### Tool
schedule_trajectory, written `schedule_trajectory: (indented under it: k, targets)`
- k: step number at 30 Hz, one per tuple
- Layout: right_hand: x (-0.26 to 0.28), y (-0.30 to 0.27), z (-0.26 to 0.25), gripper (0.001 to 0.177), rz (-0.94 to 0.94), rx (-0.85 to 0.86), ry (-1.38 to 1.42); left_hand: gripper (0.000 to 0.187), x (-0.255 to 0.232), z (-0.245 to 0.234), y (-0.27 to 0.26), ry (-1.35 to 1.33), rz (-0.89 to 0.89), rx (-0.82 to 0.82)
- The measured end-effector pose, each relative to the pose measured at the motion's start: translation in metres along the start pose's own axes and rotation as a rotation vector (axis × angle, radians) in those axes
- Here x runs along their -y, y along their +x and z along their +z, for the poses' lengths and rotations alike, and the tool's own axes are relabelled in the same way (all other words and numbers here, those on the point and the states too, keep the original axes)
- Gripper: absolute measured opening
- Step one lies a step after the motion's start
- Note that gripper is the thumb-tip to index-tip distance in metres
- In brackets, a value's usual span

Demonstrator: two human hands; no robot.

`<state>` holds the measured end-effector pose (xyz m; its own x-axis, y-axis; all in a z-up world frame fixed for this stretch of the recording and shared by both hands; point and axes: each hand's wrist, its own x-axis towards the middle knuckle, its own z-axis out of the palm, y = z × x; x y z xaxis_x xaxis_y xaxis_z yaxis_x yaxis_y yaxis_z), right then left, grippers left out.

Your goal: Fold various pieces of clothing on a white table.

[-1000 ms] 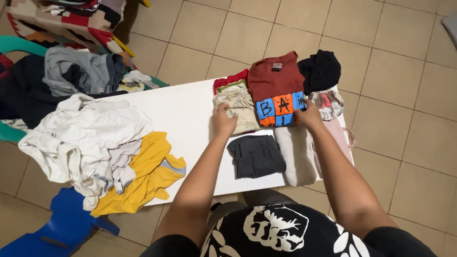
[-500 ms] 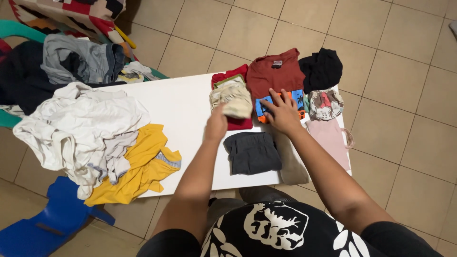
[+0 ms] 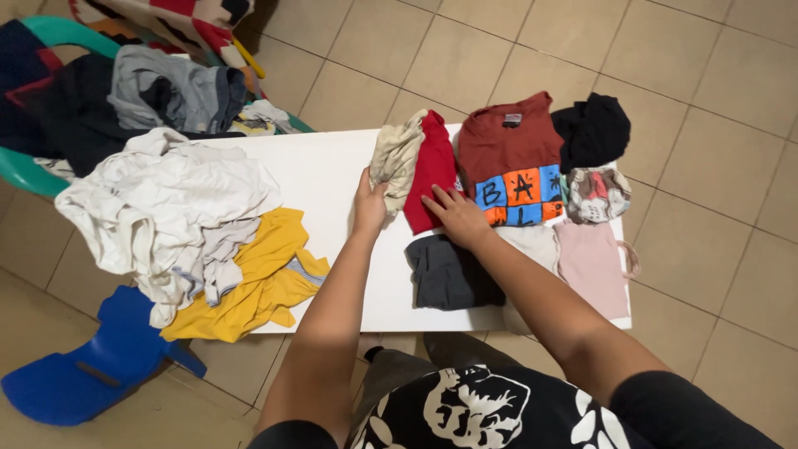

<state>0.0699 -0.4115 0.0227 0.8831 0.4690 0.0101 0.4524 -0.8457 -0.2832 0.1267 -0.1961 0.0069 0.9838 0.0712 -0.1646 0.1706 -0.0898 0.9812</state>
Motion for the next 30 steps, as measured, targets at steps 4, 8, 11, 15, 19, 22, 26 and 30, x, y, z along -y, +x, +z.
schedule_trajectory:
  k: [4, 8, 11, 15, 19, 22, 26, 30]
  targets:
    - [-0.021, 0.019, 0.047, 0.058, -0.001, 0.086, -0.119, 0.044, -0.04, -0.014, 0.005, 0.08, 0.043, -0.072]
    - [-0.03, 0.04, 0.032, 0.029, 0.343, -0.003, 0.188, 0.042, -0.097, -0.025, 0.0, 0.291, 0.063, -0.167]
    - [-0.047, 0.054, 0.0, 0.025, 0.655, -0.345, 0.52, 0.042, -0.121, -0.027, -0.002, 0.457, 0.124, -0.197]
    - [-0.094, 0.049, -0.042, 0.015, 0.871, -0.53, 1.125, 0.041, -0.127, -0.02, -0.009, 0.664, 0.291, -0.167]
    - [-0.095, 0.037, -0.149, 0.011, 0.817, -0.635, 1.296, 0.043, -0.089, 0.004, -0.013, 0.76, 0.408, -0.079]
    - [-0.077, 0.023, -0.219, 0.02, 0.606, -0.732, 1.206, 0.046, -0.085, 0.021, -0.024, 0.904, 0.264, 0.282]
    - [-0.054, 0.0, -0.257, 0.032, 0.237, -0.804, 0.546, 0.059, -0.075, 0.039, -0.03, 1.284, 0.01, 0.774]
    - [-0.043, -0.024, -0.229, 0.036, 0.189, -0.602, -0.141, 0.046, -0.051, 0.047, -0.023, 1.254, 0.049, 0.635]
